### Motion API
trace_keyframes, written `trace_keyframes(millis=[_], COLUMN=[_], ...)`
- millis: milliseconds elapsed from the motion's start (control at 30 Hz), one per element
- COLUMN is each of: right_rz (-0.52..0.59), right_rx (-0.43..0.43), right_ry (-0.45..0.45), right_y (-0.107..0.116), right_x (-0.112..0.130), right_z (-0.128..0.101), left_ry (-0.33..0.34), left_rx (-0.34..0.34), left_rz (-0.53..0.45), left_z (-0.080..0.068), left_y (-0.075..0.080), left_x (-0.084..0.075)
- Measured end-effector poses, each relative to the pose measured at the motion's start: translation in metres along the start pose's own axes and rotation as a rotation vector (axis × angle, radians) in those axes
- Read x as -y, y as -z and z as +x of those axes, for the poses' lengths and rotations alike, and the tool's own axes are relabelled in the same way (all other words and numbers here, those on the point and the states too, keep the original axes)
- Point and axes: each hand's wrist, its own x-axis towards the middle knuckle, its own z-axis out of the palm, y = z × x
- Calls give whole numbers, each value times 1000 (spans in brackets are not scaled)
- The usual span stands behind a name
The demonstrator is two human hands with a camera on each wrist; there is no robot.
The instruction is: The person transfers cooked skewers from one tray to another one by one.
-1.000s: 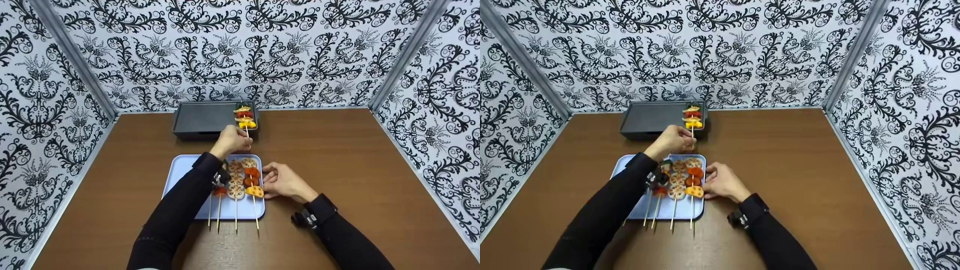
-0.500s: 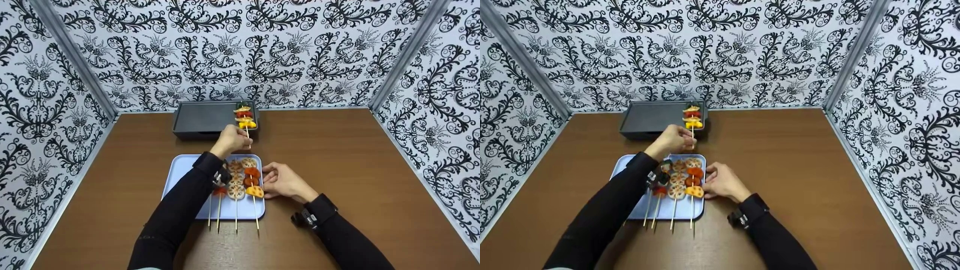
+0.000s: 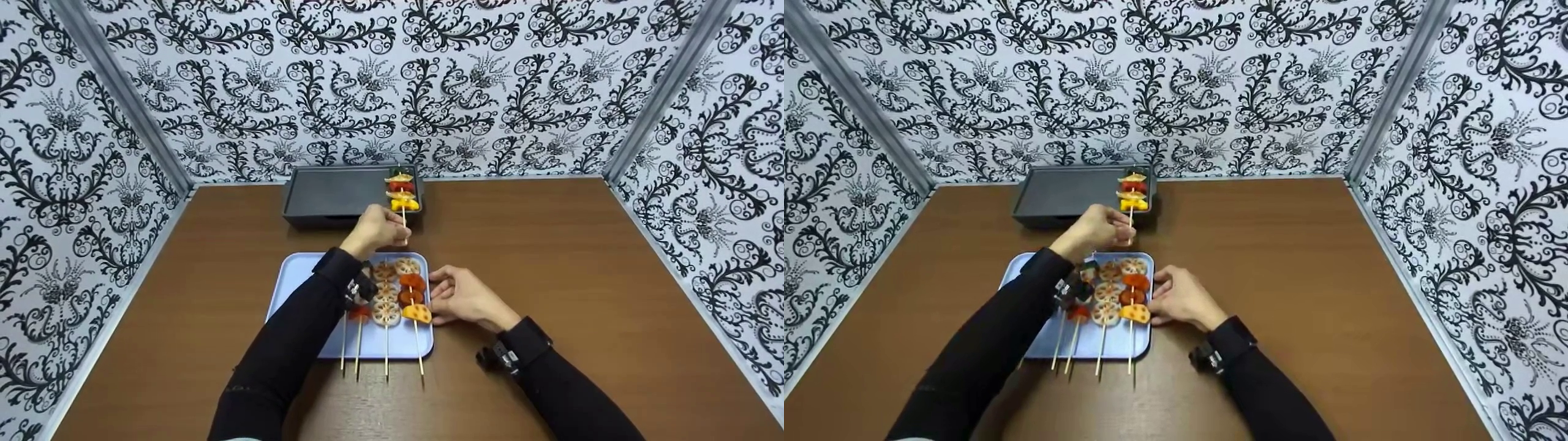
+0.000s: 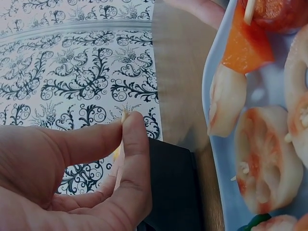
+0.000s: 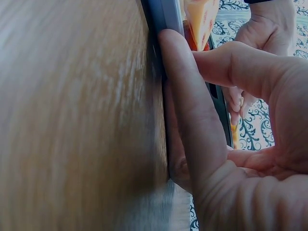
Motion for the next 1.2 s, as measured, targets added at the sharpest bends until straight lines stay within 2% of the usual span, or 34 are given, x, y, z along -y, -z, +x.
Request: trace_keyframes(millis=[300,567,933,1200], right_rz=[1,1,6,4], right_rx=[15,24,12,15], right_ry=[9,6,11,21], right_y=[1,0,0,0], right_x=[0,0,0,-1], right_z=[0,-1,-1,0], left_ry=[1,15,-11,-30], left_rx=[25,9,15,32], left_rz=[-37,-35,-40,-81], left_z=[-3,-11,-21,-28], left_y=[2,6,13,17], left_x=[-5,-8,-9,-8])
